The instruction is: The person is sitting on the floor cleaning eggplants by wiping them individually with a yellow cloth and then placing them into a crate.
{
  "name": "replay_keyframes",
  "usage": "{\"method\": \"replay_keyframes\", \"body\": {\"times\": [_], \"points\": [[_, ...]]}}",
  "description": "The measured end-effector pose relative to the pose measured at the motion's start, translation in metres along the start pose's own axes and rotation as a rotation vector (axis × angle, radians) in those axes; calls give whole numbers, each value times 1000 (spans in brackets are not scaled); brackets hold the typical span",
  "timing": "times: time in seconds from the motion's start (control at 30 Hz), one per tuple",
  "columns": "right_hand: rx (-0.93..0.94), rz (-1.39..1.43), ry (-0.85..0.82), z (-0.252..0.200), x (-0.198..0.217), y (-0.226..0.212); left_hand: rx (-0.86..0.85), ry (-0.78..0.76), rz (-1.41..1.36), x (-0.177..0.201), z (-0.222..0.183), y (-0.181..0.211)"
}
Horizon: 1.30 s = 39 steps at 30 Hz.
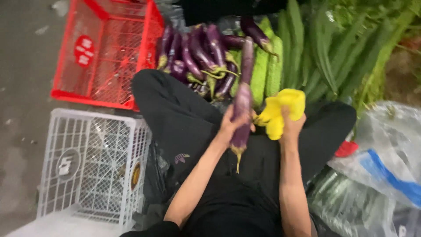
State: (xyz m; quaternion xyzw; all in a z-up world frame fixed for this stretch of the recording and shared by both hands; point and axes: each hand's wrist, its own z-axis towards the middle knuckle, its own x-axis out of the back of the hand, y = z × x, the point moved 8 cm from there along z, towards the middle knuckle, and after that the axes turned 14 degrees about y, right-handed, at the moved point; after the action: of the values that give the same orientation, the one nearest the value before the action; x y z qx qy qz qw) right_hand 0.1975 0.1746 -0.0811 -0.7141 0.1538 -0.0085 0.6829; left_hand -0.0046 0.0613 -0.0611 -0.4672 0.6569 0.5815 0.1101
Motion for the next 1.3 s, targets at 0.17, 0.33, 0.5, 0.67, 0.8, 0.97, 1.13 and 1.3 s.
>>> {"method": "replay_keyframes", "body": {"times": [0.17, 0.33, 0.5, 0.67, 0.8, 0.97, 1.13, 1.3], "points": [[-81, -45, -50, -5, -7, -9, -125, -66, 202, -23, -53, 63], [60, -123, -167, -11, -21, -24, -419, 17, 683, -2, -103, 174], [30, -237, -237, -26, -42, -52, -579, 392, 846, 70, -153, 271], [16, -218, -281, -15, -36, -34, -578, 722, 752, 162, -187, 323], [18, -231, -281, -17, -37, -38, -517, 928, 926, 219, -206, 339], [37, -268, -279, -16, -39, -38, -255, 1010, 1021, 277, -190, 324], [68, -259, -312, -22, -43, -44, -272, 830, 1243, 335, -147, 298], [17, -261, -269, -18, -37, -39, -86, 708, 1189, 344, -114, 276]]}}
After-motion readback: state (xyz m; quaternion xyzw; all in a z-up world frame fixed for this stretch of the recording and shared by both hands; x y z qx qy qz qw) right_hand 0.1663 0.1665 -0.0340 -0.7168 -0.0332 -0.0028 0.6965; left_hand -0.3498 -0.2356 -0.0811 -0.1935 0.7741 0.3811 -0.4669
